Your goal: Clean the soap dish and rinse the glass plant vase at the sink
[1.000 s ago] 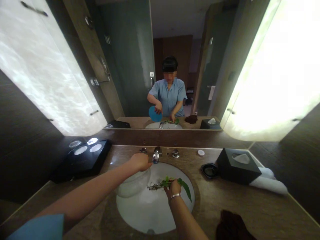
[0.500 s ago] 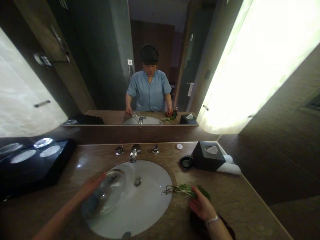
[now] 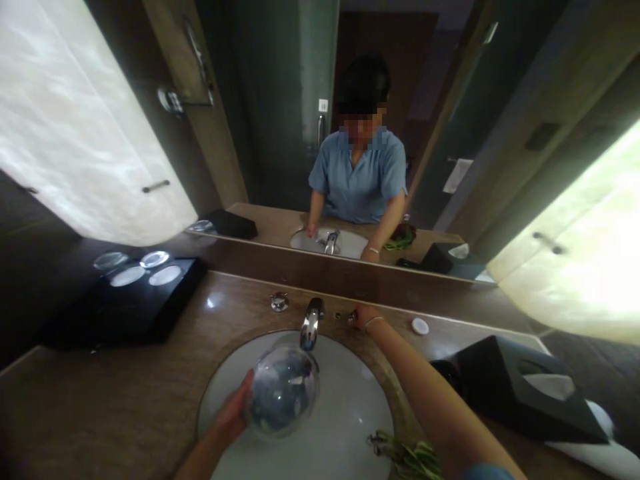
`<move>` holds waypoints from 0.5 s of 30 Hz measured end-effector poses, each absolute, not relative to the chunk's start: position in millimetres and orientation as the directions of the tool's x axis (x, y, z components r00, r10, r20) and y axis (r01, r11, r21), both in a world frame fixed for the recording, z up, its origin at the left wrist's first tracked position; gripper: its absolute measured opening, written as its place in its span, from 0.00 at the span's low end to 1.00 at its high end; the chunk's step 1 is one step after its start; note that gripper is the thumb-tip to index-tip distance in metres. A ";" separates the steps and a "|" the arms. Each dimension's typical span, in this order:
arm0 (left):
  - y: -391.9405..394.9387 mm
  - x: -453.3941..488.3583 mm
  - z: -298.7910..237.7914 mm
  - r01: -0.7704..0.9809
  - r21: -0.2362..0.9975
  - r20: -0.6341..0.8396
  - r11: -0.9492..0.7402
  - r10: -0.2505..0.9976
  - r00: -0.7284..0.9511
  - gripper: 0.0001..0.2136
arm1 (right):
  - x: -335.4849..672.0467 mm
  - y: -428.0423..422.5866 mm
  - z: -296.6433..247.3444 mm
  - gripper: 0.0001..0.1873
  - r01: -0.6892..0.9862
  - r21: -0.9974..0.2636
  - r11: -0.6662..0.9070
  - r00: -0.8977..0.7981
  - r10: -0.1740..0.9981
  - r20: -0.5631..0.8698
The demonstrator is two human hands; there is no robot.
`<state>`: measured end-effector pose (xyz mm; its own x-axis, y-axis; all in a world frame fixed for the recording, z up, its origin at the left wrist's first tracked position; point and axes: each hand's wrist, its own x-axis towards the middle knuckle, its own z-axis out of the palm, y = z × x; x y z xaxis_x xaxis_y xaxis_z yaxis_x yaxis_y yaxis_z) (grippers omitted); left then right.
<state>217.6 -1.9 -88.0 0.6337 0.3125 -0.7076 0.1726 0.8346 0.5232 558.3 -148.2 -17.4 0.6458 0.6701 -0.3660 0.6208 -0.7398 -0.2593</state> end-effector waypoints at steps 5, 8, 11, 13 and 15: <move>-12.0 232.2 -106.9 -0.047 0.340 -0.659 0.939 0.273 0.701 0.13 | 580.5 -143.3 -47.2 0.14 0.826 -0.226 -0.517 0.392 0.814 -0.429; -16.5 243.2 -116.7 -0.037 0.281 -0.663 0.959 0.222 0.715 0.14 | 588.1 -154.4 -49.3 0.18 0.894 -0.247 -0.375 0.248 0.871 -0.425; -19.5 252.9 -130.1 -0.052 0.272 -0.661 0.961 0.226 0.715 0.14 | 594.0 -162.1 -46.6 0.18 0.921 -0.236 -0.311 0.201 0.895 -0.398; -20.5 257.6 -139.2 -0.060 0.284 -0.661 0.957 0.241 0.711 0.15 | 589.9 -164.3 -43.0 0.19 0.921 -0.211 -0.328 0.233 0.896 -0.377; -21.1 260.8 -147.1 -0.034 0.274 -0.666 0.961 0.215 0.715 0.18 | 573.2 -164.3 -38.5 0.21 0.915 -0.166 -0.367 0.297 0.894 -0.335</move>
<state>260.8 -21.1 -147.1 0.7145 0.2146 -0.6659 -0.0338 0.9613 0.2736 573.2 -164.3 -38.5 0.2974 0.8939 -0.3355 0.9155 -0.3667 -0.1657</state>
